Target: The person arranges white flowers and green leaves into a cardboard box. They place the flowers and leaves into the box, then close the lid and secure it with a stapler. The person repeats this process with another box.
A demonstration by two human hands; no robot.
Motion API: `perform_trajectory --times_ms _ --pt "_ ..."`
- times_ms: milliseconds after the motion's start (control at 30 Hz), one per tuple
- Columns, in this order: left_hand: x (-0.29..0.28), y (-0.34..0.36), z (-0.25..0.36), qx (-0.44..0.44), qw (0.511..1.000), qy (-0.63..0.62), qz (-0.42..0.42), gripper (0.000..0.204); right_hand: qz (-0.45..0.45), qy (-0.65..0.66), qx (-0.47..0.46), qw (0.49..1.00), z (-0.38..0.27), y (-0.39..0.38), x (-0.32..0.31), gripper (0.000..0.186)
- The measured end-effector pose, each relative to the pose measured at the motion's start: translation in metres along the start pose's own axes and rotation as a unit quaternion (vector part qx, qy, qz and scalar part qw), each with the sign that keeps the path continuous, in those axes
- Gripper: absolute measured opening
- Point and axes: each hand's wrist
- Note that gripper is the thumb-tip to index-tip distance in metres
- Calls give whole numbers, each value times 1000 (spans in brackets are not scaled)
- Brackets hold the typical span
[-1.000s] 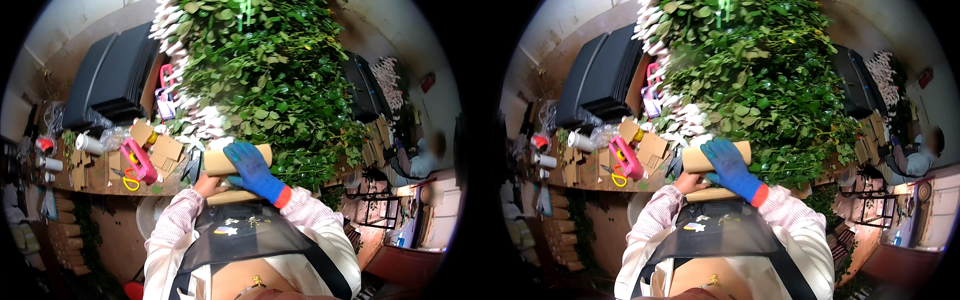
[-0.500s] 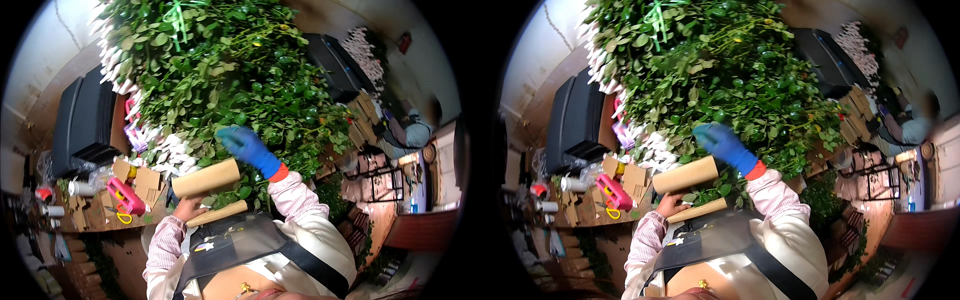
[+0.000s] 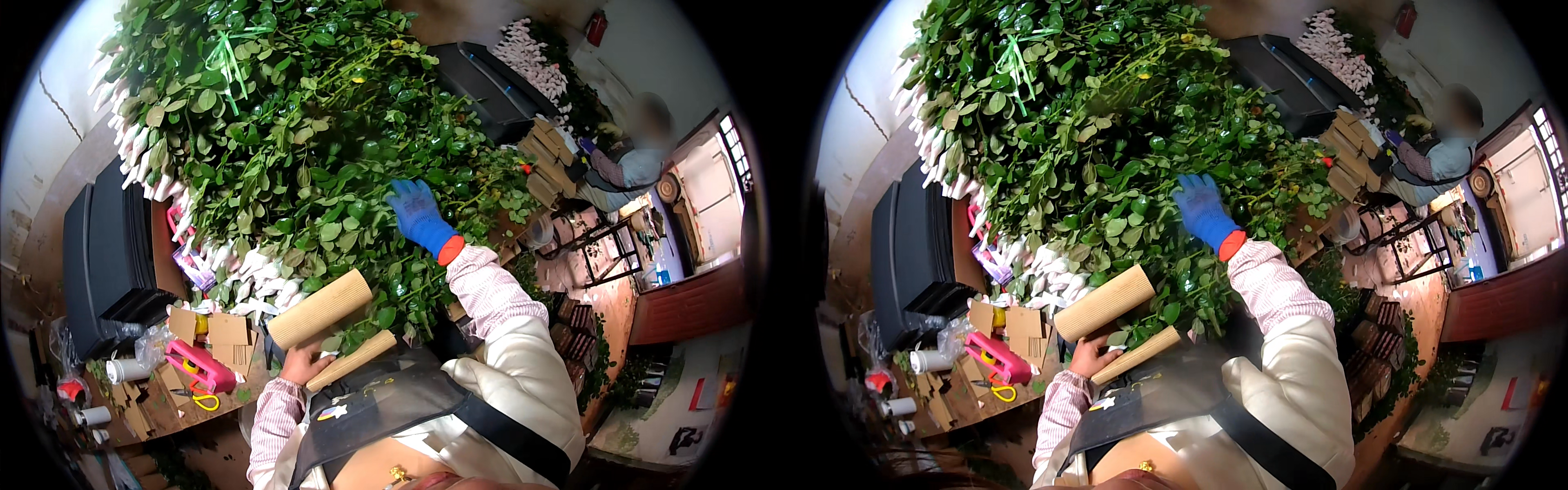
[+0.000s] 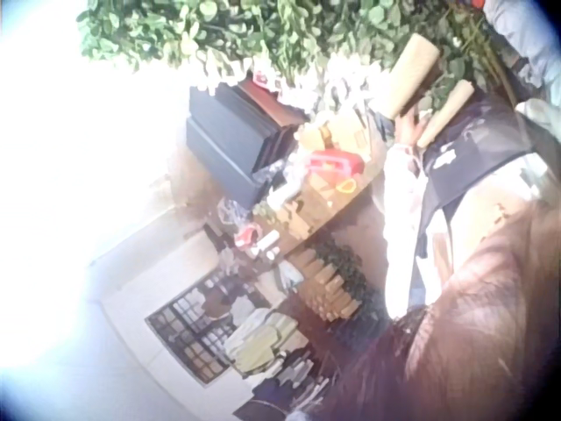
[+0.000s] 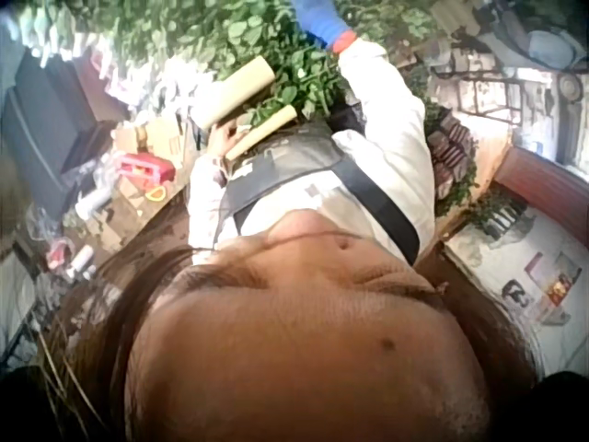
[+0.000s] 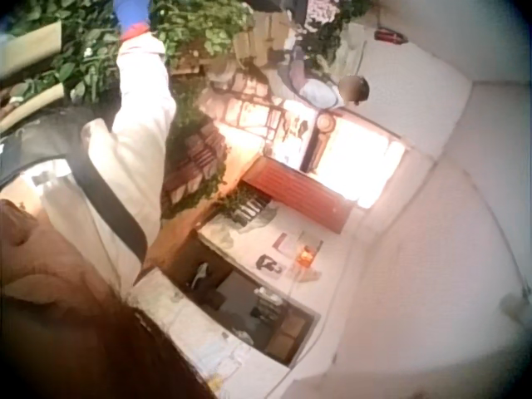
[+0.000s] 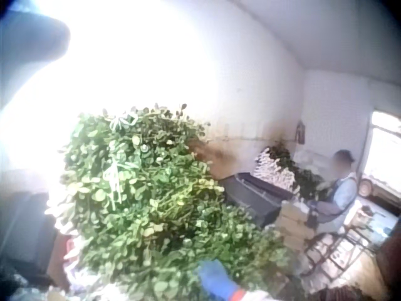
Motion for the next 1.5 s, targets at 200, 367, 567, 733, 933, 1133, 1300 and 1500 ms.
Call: perform_trajectory --times_ms 200,367,567,733,933,1133,1300,1500 --pt "11 0 -21 34 999 -1 8 35 -126 41 7 991 19 12 -23 39" --pt "12 -2 -14 -29 1000 -3 -8 30 254 108 -53 960 34 12 -85 27" --pt "12 -3 -14 -1 999 10 31 34 183 110 -57 975 29 52 -93 28" --pt "9 2 -7 -57 998 -24 -18 34 85 117 -77 986 37 38 -83 25" --pt "21 0 -17 -24 996 -43 70 24 282 147 -96 943 26 -21 -172 33" --pt "37 -3 -39 -89 991 -85 44 25 81 396 -139 904 20 -92 -190 37" --pt "32 -1 -37 -83 991 -87 53 40 -203 207 -109 951 16 -141 -97 35" --pt "36 4 -29 -42 979 -131 153 68 -285 56 -6 957 5 -142 -50 39"
Point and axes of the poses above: each hand's wrist, its own y-axis towards the middle knuckle, its own x-axis out of the palm, z = x × y, and after that the axes turned 1 degree about -z, right-handed
